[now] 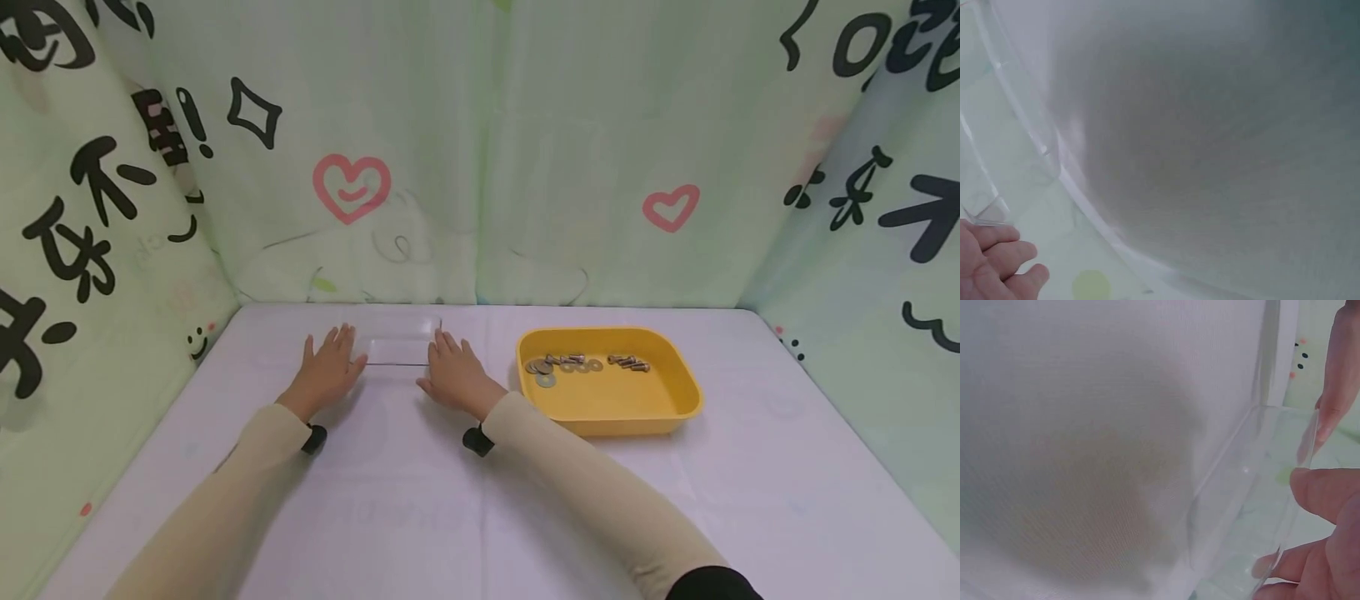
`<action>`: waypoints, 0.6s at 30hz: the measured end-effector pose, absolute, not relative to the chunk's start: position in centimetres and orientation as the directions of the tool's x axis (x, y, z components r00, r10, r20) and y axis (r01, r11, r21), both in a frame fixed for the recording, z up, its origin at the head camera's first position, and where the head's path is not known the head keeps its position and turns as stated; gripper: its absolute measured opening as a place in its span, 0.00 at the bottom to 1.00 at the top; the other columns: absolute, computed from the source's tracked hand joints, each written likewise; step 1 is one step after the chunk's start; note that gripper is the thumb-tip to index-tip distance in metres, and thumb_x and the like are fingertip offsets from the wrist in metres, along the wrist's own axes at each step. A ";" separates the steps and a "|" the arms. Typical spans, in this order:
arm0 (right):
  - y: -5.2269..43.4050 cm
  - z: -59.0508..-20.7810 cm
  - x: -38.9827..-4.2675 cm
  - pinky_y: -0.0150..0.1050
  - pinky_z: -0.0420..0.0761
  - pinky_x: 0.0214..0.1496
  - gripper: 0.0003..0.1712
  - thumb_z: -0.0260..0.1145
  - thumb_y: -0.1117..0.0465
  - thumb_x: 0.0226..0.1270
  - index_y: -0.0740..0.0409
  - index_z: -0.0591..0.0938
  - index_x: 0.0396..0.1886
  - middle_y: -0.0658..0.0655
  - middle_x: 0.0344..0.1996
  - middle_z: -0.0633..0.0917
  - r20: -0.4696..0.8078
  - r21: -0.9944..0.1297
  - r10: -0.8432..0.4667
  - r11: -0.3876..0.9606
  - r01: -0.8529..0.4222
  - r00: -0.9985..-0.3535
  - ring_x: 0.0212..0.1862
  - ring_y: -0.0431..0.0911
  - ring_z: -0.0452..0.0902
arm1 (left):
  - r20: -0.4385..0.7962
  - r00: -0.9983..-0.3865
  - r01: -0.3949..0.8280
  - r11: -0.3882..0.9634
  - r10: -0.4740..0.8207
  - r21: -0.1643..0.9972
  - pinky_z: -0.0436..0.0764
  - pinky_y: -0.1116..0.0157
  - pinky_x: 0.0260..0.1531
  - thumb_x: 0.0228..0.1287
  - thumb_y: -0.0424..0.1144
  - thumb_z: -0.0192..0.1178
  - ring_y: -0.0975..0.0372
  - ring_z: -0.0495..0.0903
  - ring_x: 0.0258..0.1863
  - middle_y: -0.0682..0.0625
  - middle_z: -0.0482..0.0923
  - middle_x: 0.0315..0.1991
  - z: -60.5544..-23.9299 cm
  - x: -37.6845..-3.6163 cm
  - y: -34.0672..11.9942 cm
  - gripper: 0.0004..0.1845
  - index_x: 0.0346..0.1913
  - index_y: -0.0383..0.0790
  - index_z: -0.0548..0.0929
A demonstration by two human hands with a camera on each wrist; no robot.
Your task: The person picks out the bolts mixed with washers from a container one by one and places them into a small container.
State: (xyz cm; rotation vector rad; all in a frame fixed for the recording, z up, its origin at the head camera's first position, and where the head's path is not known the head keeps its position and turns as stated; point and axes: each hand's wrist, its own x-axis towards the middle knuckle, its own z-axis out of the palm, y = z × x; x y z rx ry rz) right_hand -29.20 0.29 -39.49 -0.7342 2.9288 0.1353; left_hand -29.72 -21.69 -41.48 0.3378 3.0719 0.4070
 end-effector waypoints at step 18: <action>2.3 -38.9 -25.6 0.46 0.54 0.75 0.37 0.49 0.44 0.73 0.64 0.59 0.71 0.62 0.72 0.59 -0.179 0.026 -0.558 0.821 -0.571 -0.811 0.75 0.52 0.50 | 0.031 -0.962 0.272 0.953 0.270 0.135 0.39 0.38 0.69 0.73 0.51 0.41 0.43 0.50 0.73 0.33 0.53 0.71 -41.2 -26.3 -19.2 0.35 0.70 0.25 0.55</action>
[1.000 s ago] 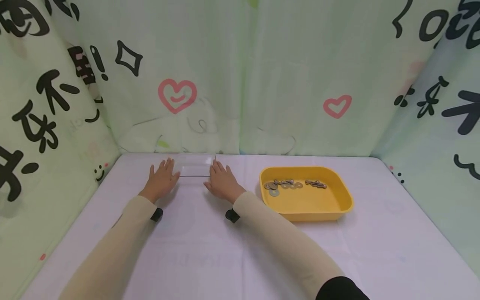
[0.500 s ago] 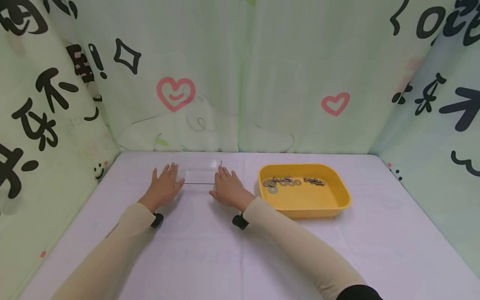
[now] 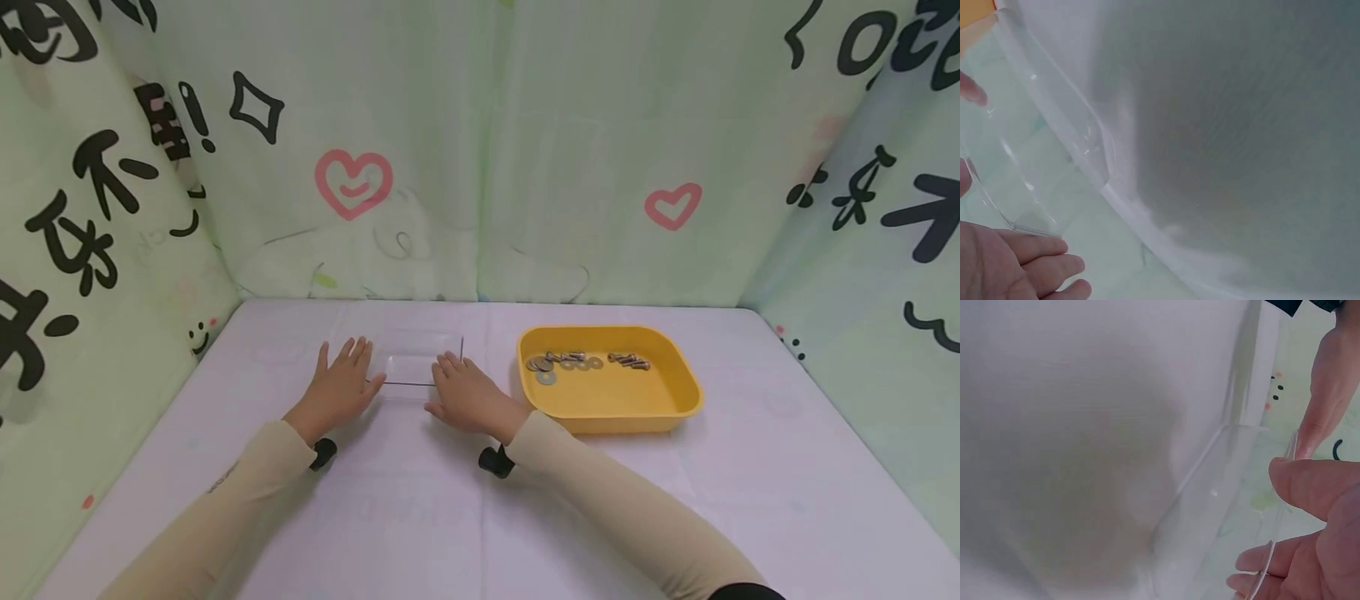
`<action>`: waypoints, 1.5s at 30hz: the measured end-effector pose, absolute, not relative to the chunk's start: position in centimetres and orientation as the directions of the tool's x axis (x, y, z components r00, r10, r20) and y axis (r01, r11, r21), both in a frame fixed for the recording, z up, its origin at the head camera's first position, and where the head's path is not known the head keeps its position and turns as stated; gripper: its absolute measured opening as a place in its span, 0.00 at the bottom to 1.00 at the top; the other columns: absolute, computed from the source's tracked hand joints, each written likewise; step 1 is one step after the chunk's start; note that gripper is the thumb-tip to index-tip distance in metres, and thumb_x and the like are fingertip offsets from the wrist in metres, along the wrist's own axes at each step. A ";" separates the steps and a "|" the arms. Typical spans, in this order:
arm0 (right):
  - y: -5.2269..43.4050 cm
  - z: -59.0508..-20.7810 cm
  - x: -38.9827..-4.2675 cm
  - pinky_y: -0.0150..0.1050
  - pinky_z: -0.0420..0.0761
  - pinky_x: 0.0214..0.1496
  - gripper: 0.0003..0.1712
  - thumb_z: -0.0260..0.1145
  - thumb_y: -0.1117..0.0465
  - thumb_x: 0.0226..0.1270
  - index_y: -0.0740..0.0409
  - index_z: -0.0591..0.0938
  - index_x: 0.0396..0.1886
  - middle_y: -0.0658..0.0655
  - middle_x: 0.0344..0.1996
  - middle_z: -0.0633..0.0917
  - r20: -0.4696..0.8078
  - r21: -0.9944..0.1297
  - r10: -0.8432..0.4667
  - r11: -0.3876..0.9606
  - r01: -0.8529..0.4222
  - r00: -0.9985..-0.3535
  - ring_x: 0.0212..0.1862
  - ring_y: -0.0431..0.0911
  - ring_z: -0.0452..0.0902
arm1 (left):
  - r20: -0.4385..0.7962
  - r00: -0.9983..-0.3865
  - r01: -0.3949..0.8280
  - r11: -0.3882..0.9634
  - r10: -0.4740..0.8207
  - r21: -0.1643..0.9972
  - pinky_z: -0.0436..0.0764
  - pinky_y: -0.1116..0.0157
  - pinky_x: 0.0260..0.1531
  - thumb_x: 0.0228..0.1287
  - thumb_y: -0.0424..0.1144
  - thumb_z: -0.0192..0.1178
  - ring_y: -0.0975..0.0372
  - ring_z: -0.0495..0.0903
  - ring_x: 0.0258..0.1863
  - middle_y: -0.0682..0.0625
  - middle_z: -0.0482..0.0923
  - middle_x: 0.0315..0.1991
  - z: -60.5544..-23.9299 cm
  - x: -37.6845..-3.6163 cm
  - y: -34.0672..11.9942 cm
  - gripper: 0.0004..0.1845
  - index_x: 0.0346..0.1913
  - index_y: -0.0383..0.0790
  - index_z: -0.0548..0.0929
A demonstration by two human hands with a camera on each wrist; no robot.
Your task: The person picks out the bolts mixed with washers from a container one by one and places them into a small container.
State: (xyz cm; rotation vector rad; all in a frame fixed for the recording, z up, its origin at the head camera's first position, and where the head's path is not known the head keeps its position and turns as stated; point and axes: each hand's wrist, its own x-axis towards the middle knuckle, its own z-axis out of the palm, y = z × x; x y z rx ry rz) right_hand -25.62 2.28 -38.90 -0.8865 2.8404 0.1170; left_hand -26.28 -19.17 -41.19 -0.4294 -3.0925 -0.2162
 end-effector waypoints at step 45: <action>4.0 -39.9 -23.2 0.47 0.54 0.75 0.38 0.49 0.43 0.73 0.61 0.57 0.73 0.58 0.73 0.59 -0.065 -0.002 -0.706 0.707 -0.707 -0.706 0.75 0.49 0.51 | -0.101 -0.861 0.495 0.867 0.499 0.057 0.42 0.43 0.71 0.72 0.54 0.43 0.47 0.49 0.74 0.42 0.49 0.74 -39.5 -29.9 -18.2 0.36 0.74 0.38 0.49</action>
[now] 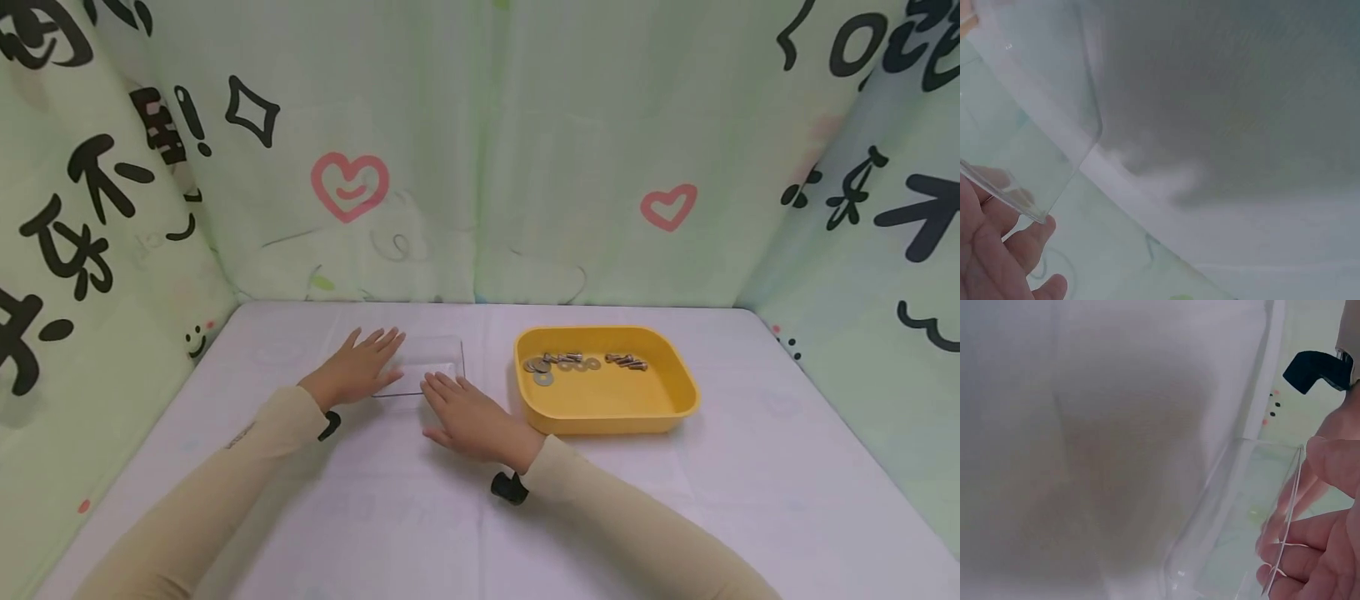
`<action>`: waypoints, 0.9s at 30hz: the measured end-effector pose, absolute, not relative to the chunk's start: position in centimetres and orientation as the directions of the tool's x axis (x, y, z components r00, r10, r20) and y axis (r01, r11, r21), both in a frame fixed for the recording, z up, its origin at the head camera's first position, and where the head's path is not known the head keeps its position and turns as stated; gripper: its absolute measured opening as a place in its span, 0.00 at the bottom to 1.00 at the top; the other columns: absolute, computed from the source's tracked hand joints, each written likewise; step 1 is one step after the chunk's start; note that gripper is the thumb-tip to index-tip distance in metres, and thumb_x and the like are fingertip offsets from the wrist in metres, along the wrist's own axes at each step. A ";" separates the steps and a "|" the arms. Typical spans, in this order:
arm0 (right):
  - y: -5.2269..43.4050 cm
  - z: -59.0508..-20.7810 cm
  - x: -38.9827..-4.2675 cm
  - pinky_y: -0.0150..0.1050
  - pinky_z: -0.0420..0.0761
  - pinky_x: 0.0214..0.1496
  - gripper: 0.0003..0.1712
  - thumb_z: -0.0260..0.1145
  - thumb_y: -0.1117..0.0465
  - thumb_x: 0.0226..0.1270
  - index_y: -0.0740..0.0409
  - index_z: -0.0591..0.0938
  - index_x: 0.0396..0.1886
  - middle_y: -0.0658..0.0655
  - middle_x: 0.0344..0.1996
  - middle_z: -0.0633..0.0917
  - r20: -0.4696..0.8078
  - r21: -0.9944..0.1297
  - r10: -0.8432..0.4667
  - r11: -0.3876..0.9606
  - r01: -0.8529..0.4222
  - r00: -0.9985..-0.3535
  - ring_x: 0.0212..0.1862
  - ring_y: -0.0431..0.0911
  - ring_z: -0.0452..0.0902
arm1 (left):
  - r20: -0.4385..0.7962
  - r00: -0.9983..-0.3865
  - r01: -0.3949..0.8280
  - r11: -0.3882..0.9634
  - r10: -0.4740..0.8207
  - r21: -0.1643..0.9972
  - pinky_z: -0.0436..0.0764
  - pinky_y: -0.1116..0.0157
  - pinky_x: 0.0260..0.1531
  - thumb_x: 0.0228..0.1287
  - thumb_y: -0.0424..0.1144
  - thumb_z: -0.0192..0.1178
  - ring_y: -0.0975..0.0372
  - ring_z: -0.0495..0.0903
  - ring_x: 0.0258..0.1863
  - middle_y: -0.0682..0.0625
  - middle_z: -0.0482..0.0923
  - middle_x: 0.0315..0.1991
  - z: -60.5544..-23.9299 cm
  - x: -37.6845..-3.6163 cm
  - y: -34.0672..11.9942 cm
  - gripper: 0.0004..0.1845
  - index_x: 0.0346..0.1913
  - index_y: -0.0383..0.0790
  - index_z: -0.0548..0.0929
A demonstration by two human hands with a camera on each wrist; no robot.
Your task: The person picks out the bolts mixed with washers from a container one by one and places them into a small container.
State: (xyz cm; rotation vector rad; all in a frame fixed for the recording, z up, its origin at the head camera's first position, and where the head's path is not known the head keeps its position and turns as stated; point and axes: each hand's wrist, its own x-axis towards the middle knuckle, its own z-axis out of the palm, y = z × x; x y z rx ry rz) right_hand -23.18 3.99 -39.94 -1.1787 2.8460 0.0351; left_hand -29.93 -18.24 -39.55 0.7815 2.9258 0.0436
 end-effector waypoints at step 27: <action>5.7 -40.7 -25.8 0.50 0.47 0.77 0.41 0.44 0.38 0.72 0.61 0.53 0.74 0.57 0.75 0.51 -0.047 -0.080 -0.634 0.773 -0.630 -0.772 0.77 0.50 0.41 | -0.017 -0.889 0.457 0.887 0.459 0.062 0.59 0.47 0.68 0.61 0.63 0.53 0.45 0.65 0.66 0.29 0.64 0.65 -39.7 -21.3 -17.9 0.47 0.65 0.21 0.63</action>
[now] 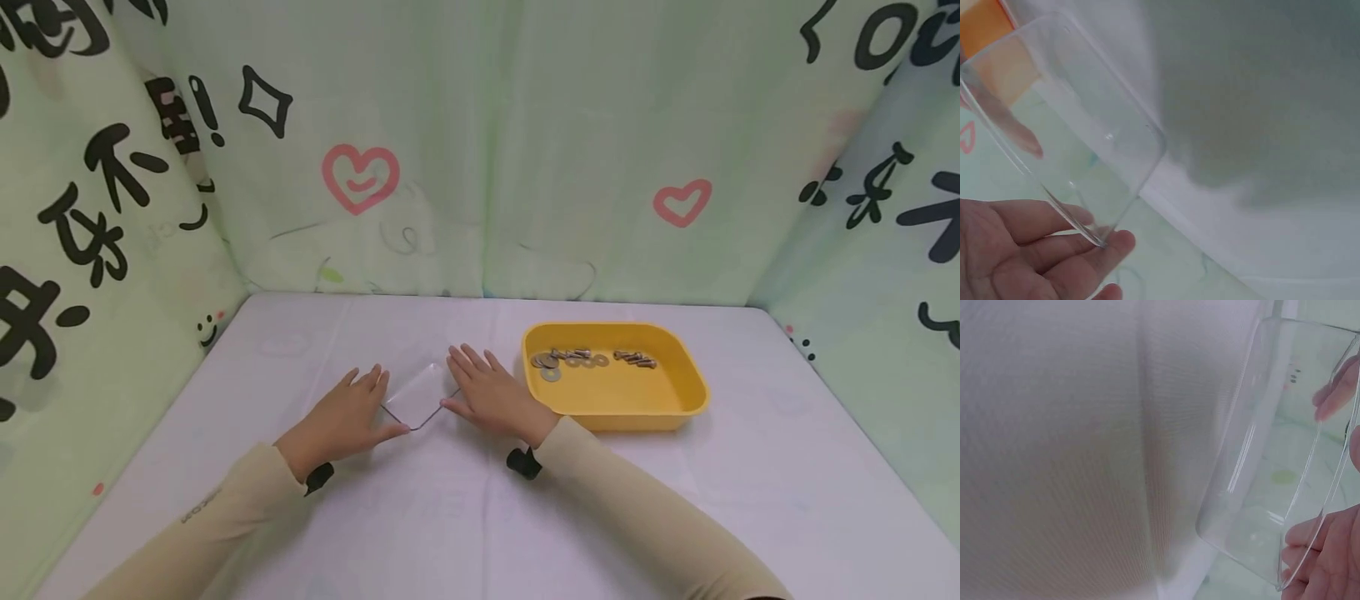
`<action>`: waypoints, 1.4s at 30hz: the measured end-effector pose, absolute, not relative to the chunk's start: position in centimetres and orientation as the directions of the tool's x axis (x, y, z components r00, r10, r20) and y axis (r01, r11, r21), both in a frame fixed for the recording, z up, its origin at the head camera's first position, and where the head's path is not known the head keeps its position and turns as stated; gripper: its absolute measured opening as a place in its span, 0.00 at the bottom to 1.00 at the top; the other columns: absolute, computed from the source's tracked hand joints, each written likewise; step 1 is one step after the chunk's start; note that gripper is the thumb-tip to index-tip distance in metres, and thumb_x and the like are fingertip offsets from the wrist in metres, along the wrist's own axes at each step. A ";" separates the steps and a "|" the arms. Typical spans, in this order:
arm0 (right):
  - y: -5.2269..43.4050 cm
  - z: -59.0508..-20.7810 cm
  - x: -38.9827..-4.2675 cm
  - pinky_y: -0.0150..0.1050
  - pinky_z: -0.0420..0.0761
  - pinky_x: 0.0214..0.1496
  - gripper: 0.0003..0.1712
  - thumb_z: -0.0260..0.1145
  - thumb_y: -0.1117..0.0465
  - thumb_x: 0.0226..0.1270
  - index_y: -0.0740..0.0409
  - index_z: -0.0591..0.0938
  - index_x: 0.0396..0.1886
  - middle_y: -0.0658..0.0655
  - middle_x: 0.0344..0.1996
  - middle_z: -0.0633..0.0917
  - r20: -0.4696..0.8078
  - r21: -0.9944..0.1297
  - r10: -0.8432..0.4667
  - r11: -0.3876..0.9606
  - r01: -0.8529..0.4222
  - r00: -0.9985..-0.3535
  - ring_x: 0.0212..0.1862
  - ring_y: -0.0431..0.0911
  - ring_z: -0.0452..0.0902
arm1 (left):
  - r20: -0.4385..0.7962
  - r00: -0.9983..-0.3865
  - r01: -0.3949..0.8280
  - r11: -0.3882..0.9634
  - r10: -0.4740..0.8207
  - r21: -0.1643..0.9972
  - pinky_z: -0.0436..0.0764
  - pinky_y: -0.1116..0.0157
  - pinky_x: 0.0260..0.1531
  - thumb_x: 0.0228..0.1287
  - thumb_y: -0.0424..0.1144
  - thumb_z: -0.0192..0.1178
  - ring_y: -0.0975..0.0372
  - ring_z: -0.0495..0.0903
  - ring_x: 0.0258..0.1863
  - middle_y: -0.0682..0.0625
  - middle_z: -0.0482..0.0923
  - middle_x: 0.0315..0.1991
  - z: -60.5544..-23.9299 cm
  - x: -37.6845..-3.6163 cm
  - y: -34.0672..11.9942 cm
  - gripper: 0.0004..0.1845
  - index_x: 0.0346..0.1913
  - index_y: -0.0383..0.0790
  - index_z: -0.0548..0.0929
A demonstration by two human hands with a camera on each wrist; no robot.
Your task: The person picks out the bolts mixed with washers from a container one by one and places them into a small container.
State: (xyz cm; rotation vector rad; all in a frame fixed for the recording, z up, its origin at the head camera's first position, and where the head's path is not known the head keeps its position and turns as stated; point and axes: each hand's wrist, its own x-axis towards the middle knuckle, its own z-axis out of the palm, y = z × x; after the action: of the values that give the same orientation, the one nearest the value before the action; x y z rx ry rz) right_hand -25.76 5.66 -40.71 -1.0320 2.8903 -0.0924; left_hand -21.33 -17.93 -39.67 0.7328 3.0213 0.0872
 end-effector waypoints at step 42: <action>7.4 -39.6 -24.0 0.47 0.48 0.77 0.47 0.51 0.37 0.68 0.62 0.50 0.74 0.59 0.75 0.49 -0.076 -0.099 -0.614 0.789 -0.607 -0.786 0.77 0.50 0.42 | 0.066 -0.844 0.536 0.840 0.532 0.085 0.50 0.46 0.72 0.56 0.71 0.49 0.49 0.49 0.74 0.38 0.49 0.74 -41.4 -22.8 -15.9 0.55 0.72 0.30 0.52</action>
State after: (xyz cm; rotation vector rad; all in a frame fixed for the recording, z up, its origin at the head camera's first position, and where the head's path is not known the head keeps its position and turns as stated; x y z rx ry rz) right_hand -24.03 7.43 -39.64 -0.9829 2.8723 -0.1055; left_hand -22.81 -15.90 -41.39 0.8859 3.0511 0.1587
